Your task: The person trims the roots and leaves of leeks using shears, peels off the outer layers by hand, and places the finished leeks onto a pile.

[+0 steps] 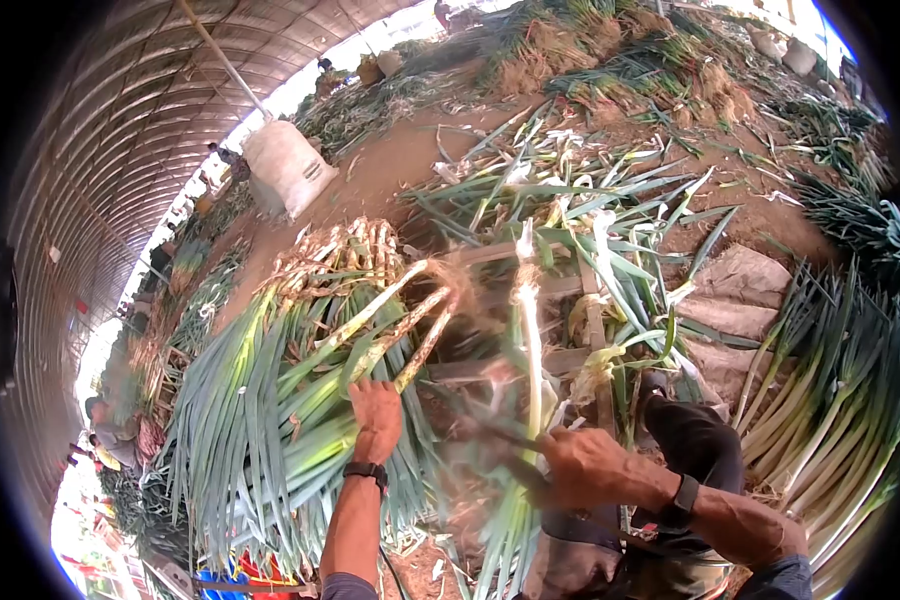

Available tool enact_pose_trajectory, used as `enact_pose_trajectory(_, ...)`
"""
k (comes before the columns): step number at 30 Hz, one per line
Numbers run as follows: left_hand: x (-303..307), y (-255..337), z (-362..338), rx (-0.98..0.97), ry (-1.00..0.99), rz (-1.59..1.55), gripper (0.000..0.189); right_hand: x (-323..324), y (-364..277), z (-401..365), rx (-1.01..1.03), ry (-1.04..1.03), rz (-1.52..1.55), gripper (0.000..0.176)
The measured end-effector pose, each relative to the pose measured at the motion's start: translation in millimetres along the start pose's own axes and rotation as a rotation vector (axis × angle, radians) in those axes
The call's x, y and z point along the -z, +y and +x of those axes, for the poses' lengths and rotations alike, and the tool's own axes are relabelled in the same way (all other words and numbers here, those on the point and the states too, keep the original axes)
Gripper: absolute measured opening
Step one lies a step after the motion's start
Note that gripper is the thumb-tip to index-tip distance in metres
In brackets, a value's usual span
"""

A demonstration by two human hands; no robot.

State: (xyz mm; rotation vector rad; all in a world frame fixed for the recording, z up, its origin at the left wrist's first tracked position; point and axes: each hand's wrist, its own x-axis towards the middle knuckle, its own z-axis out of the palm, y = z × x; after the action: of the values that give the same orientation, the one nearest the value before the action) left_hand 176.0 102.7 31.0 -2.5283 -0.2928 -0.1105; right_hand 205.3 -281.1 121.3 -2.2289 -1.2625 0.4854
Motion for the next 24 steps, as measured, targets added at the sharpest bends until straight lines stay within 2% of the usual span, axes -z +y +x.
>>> enact_pose_trajectory(4,12.9,37.6,-6.8,0.000,-0.159,-0.289,0.024,3.9,-0.8,-6.8,0.032,0.027,0.005,0.052)
enact_pose_trajectory(6,42.3,59.1,-18.7,0.004,-0.215,-0.511,0.032,8.2,-4.1,-10.0,0.027,0.033,0.016,0.053)
enact_pose_trajectory(7,42.3,71.7,-20.0,0.047,-0.375,-0.597,0.040,8.7,-3.5,-10.3,0.003,0.025,0.028,0.053)
enact_pose_trajectory(8,43.7,82.8,-24.7,0.087,-0.435,-0.741,0.044,9.2,-2.8,-10.7,-0.021,0.017,0.040,0.054)
enact_pose_trajectory(11,-10.6,124.0,-52.4,0.280,-0.269,-0.939,0.041,5.3,3.8,-12.6,-0.112,-0.057,0.050,0.056)
enact_pose_trajectory(15,5.2,122.4,-64.1,0.350,-0.372,-1.157,0.044,1.5,13.2,-12.3,-0.130,-0.186,0.005,0.057)
enact_pose_trajectory(17,-2.5,110.8,-68.9,0.311,-0.367,-1.291,0.045,9.5,1.5,-9.0,-0.188,-0.271,0.035,0.056)
enact_pose_trajectory(18,-6.8,107.3,-70.7,0.291,-0.359,-1.357,0.046,5.9,2.1,-8.4,-0.152,-0.283,0.038,0.056)
enact_pose_trajectory(19,-7.2,109.4,-75.3,0.307,-0.278,-1.355,0.038,0.8,3.9,-8.0,-0.115,-0.294,0.039,0.056)
enact_pose_trajectory(22,-10.7,115.6,-82.9,0.380,-0.174,-1.302,0.038,-2.3,-4.4,-9.8,-0.071,-0.328,0.063,0.056)
enact_pose_trajectory(24,-17.8,121.0,-90.5,0.362,-0.004,-1.246,0.036,-6.3,-9.5,-9.3,-0.073,-0.344,0.035,0.056)
